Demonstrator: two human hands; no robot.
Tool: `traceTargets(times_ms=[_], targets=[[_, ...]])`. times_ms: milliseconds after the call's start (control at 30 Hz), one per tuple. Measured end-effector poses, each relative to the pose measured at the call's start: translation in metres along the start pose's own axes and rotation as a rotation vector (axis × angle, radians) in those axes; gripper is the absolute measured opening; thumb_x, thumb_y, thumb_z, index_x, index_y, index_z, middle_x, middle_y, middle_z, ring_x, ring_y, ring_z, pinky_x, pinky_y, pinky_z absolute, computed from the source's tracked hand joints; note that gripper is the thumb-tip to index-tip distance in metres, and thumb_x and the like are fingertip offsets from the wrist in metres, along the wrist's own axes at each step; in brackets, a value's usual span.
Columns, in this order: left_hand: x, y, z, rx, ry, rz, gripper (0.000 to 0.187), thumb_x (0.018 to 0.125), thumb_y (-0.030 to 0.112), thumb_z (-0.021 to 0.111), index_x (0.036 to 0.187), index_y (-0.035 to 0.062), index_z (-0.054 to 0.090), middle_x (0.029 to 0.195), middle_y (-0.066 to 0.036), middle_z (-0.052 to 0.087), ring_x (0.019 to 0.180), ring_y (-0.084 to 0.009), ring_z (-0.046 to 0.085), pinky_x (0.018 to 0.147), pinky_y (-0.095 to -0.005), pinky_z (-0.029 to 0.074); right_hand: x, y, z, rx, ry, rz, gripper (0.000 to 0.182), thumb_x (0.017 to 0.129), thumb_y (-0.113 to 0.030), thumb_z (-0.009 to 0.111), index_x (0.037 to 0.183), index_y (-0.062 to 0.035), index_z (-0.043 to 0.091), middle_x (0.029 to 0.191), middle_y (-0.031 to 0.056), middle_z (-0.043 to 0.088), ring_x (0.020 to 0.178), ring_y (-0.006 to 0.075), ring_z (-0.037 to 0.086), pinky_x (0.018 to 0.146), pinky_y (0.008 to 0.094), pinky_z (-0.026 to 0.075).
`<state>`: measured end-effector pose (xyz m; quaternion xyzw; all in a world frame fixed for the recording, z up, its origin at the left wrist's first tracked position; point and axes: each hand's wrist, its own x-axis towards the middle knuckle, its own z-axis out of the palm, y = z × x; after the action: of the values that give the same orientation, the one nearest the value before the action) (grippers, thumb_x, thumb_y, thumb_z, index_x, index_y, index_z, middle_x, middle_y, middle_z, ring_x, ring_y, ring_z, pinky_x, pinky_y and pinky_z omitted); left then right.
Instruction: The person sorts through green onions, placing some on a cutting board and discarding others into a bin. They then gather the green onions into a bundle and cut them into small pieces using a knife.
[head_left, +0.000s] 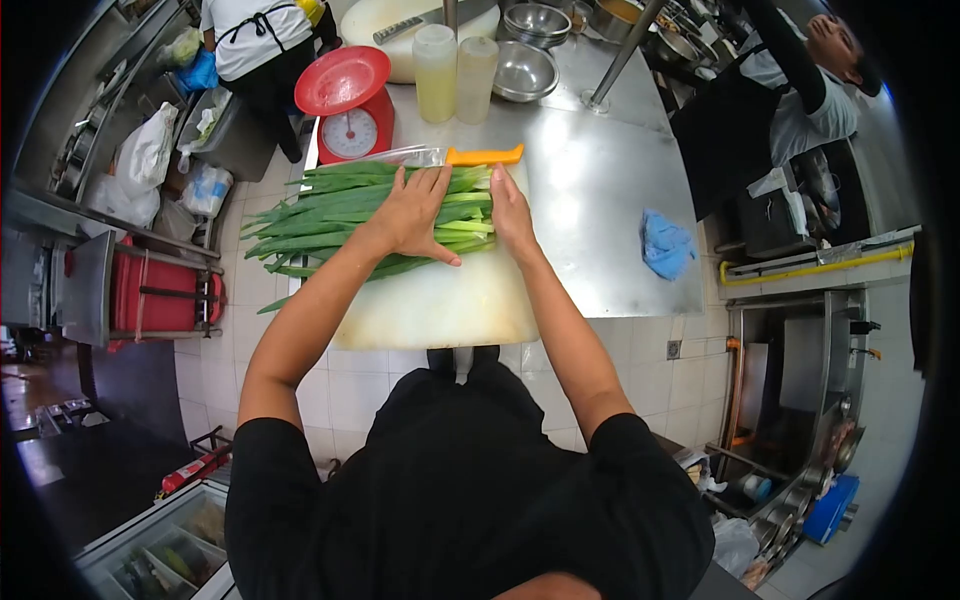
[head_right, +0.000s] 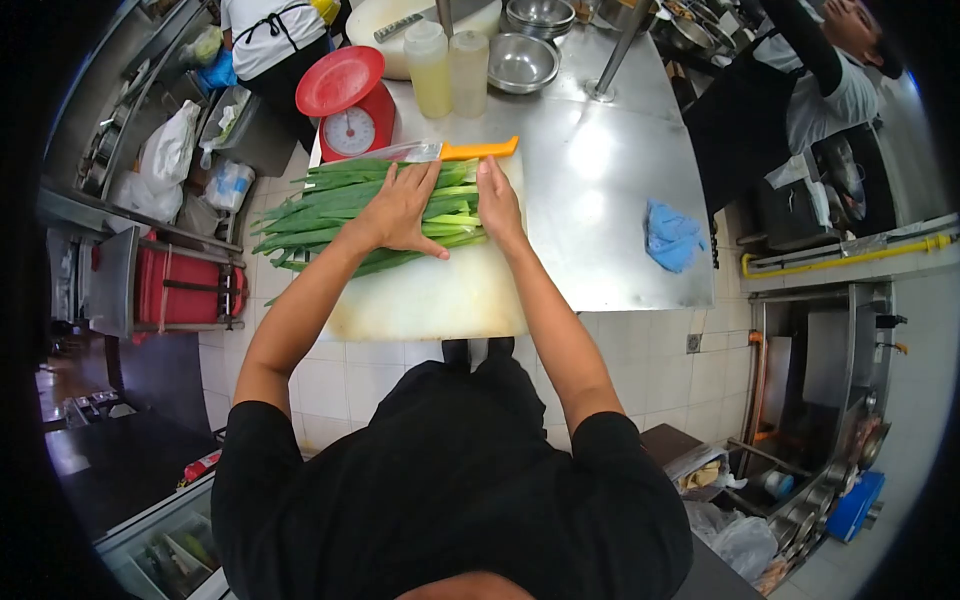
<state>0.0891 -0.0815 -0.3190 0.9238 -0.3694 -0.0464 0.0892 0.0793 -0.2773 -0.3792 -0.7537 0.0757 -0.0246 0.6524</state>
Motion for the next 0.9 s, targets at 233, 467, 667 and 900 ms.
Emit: traceTargets(times_ms=[233,467,667,900], targets=[[0.005,0.003,0.004,0.015,-0.004,-0.046,0.135,0.048,0.072,0.08,0.143,-0.0095,0.026,0.148,-0.029,0.028,0.14,-0.0421,0.026,0.11,-0.0612,0.025,-0.012,-0.013,0.002,0.049,-0.045,0.016,0.066,0.1,-0.049,0.043,0.141,0.0028,0.043,0.14,0.02,0.05,0.13,0.0262,0.049,0.108,0.032,0.034],[0.01,0.005,0.001,-0.039,-0.078,-0.107,0.135,0.048,0.067,0.083,0.144,-0.0071,0.024,0.15,-0.027,0.027,0.143,-0.0383,0.023,0.109,-0.0627,0.026,0.0,0.003,-0.003,0.1,-0.112,0.008,0.06,0.099,-0.046,0.048,0.136,0.0016,0.05,0.132,0.0175,0.057,0.122,0.0237,0.054,0.103,0.0312,0.039],[0.013,0.006,0.0,0.03,-0.137,-0.119,0.132,0.05,0.065,0.083,0.144,-0.0062,0.024,0.149,-0.027,0.029,0.142,-0.0384,0.026,0.106,-0.0578,0.031,0.014,-0.011,-0.023,-0.067,-0.116,0.164,0.045,0.098,-0.032,0.052,0.129,-0.0008,0.056,0.129,0.0178,0.059,0.122,0.0267,0.054,0.103,0.0336,0.039],[0.017,0.007,-0.002,0.024,-0.172,-0.129,0.131,0.05,0.064,0.084,0.144,-0.0058,0.025,0.15,-0.028,0.027,0.142,-0.0395,0.025,0.106,-0.0582,0.031,0.084,0.008,-0.042,-1.0,-0.142,-0.703,0.038,0.084,-0.015,0.065,0.121,-0.0091,0.06,0.118,0.0122,0.062,0.117,0.0296,0.051,0.106,0.0426,0.033]])
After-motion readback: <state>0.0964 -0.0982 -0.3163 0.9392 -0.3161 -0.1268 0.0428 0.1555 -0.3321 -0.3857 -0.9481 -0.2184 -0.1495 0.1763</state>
